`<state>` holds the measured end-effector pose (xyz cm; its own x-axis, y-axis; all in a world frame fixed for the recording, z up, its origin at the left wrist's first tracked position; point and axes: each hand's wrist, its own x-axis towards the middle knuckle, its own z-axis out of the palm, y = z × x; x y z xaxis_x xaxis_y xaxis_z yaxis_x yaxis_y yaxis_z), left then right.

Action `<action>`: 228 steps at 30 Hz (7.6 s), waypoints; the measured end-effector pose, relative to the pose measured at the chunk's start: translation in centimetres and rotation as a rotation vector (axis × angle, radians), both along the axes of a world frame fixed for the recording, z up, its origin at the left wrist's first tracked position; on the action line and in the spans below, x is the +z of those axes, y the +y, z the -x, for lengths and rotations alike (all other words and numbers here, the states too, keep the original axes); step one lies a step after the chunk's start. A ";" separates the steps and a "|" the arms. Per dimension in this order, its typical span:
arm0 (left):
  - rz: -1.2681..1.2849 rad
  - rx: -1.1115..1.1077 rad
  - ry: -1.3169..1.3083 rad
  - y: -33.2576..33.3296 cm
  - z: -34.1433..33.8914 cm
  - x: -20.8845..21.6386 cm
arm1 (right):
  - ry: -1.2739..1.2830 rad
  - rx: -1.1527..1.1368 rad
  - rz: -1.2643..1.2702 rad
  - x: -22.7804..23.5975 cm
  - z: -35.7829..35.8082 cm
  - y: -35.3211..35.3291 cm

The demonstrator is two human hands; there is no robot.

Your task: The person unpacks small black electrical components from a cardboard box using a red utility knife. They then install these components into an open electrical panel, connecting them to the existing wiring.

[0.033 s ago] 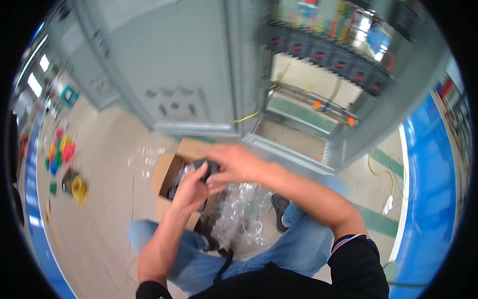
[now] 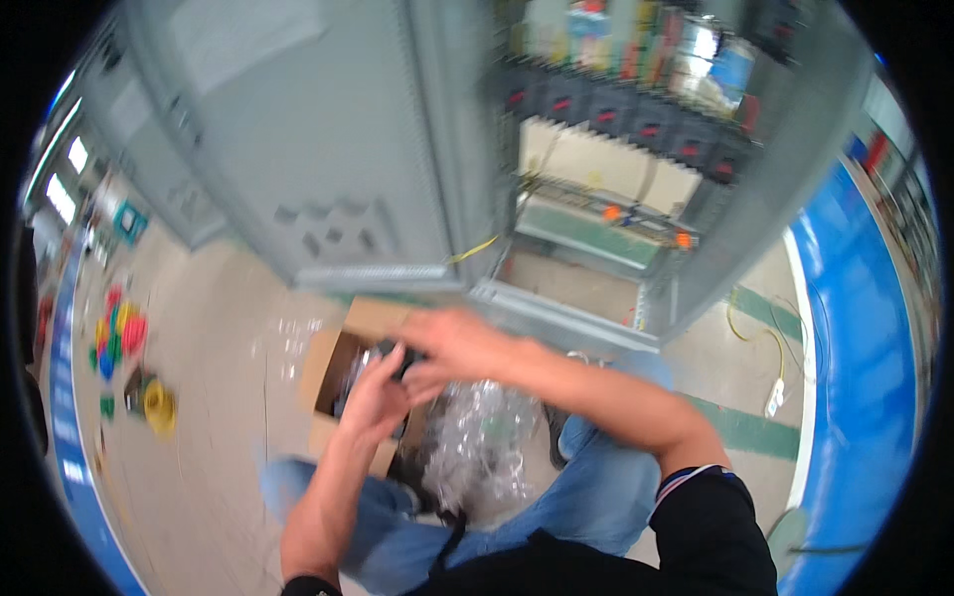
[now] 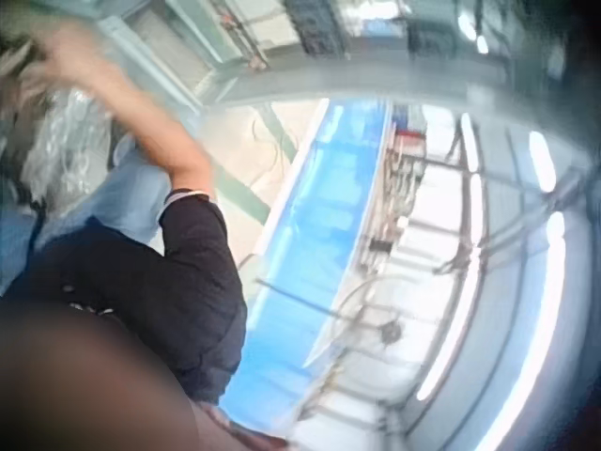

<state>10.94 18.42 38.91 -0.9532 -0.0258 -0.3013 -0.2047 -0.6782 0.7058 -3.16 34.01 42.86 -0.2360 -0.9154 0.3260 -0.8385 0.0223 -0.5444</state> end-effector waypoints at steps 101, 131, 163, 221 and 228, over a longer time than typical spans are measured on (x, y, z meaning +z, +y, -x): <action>0.071 -0.301 0.262 14.2 28.4 4.6 | 0.588 -0.983 0.820 32.4 27.5 22.4; 0.065 -0.280 0.235 11.9 28.8 4.7 | 0.766 -1.120 0.667 42.5 32.6 20.1; 0.128 -0.344 0.231 12.8 29.2 2.7 | 0.421 -1.054 0.660 42.5 30.3 18.3; 0.267 -0.467 0.184 15.0 31.0 -0.6 | 0.509 -1.161 0.514 46.2 31.4 19.8; 0.265 -0.469 0.155 14.7 31.2 -1.1 | 0.314 -1.167 0.489 46.9 30.1 18.8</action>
